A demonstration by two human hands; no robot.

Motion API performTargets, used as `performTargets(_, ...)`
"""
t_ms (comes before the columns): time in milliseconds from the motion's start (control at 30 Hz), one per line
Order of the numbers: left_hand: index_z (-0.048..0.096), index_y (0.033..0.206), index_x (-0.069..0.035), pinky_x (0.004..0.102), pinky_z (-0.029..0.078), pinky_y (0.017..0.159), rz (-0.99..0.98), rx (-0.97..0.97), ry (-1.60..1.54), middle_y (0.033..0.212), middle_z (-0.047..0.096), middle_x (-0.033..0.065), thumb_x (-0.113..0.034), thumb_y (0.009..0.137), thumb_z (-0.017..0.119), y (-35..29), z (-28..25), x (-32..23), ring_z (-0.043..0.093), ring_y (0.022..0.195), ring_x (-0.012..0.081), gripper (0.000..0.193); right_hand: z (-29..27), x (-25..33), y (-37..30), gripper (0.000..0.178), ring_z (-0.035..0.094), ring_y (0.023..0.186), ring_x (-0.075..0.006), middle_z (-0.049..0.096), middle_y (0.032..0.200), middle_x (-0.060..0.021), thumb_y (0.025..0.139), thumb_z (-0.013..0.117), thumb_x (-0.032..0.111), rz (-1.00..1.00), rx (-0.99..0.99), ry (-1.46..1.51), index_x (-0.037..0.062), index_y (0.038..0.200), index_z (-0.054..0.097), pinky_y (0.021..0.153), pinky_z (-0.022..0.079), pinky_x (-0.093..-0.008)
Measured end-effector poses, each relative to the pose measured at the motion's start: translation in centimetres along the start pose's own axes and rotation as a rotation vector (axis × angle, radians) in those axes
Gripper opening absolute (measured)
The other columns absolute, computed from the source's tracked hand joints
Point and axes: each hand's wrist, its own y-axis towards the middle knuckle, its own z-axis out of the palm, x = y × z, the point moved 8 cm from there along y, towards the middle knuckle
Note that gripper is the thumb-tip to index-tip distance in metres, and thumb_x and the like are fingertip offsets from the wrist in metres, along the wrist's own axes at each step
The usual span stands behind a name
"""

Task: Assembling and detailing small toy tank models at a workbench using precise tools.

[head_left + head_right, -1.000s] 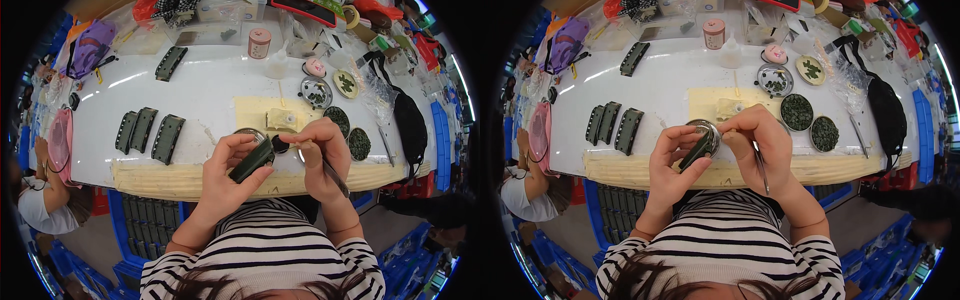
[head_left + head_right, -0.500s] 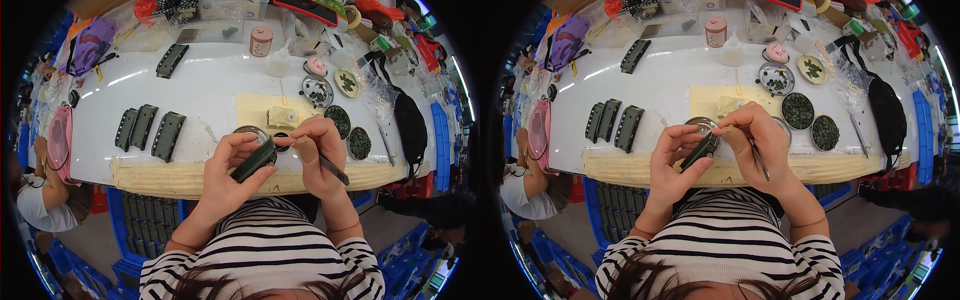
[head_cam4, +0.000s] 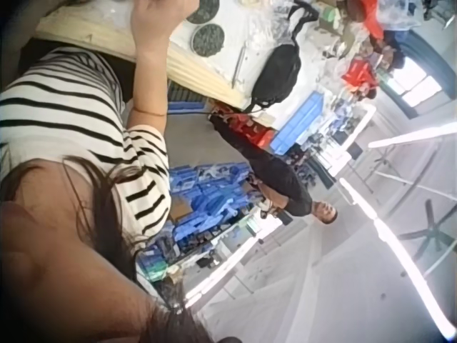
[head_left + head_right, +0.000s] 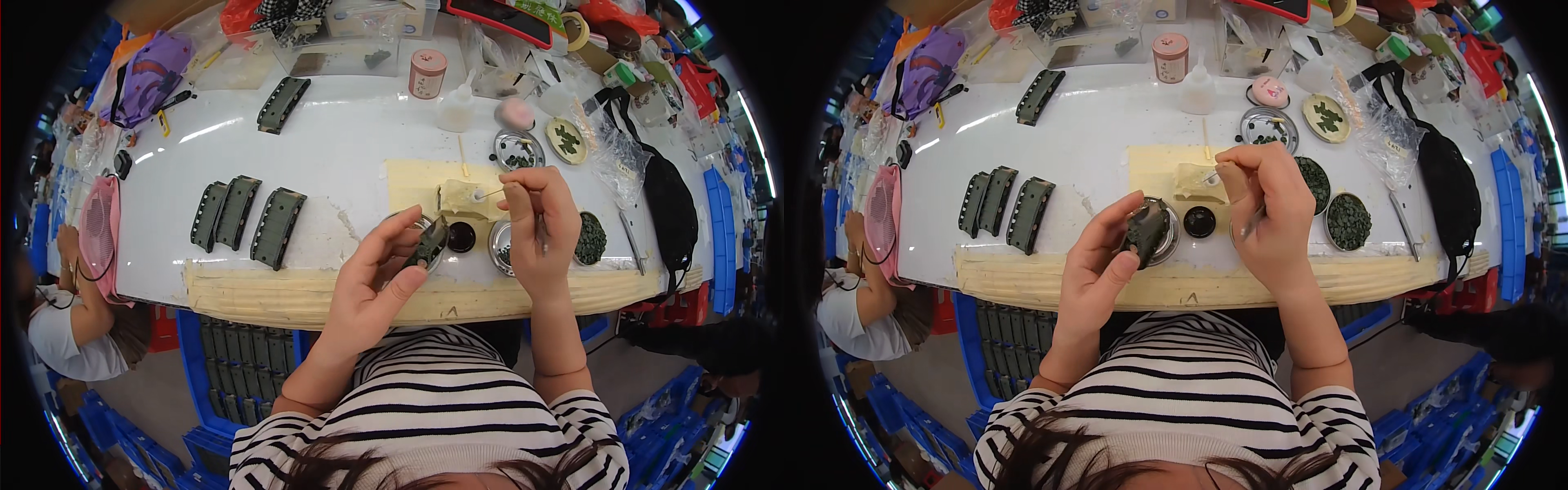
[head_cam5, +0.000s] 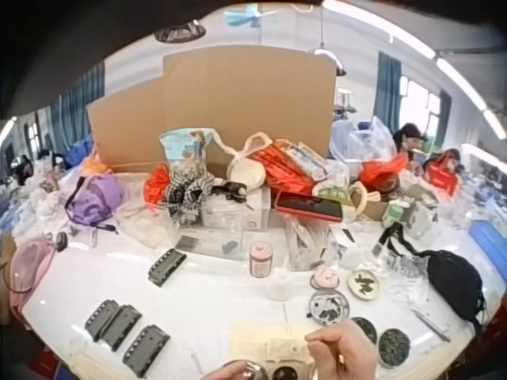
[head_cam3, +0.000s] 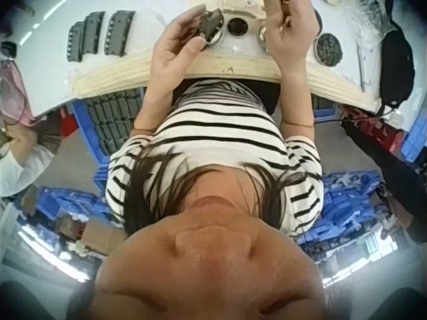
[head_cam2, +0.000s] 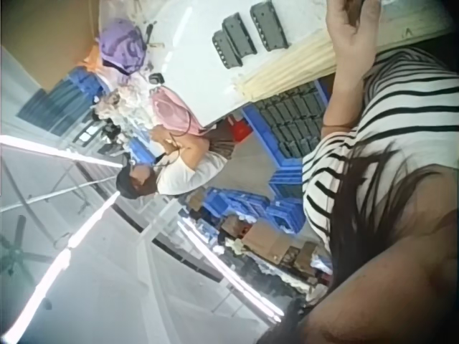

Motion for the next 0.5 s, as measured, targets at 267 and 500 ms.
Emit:
performTargets(267, 0.038, 0.136, 0.006, 0.0426, 0.046, 0.093, -0.239, 0.073, -0.559, 0.123, 0.056, 0.0205, -0.042, 0.102, 0.026, -0.1, 1.6, 2.0, 0.06, 0.101, 0.029, 0.06, 1.5, -0.7, -0.4, 0.015, 0.055, 0.06, -0.0207, 0.055, 0.081, -0.008, 0.082, 0.067, 0.001, -0.015, 0.131, -0.248, 0.0039, 0.097, 0.063, 0.052, 0.044, -0.0299)
performTargets(500, 0.044, 0.133, 0.006, 0.0386, 0.047, 0.093, -0.236, 0.145, -0.603, 0.132, 0.052, 0.0184, -0.041, 0.104, 0.021, -0.4, 1.8, 2.5, 0.06, 0.103, 0.0248, 0.061, -0.9, 2.5, -0.9, 0.027, 0.054, 0.063, -0.0146, 0.055, 0.079, -0.0066, 0.078, 0.07, 0.0, -0.069, 0.063, -0.156, 0.0056, 0.105, 0.068, 0.051, 0.041, -0.0256)
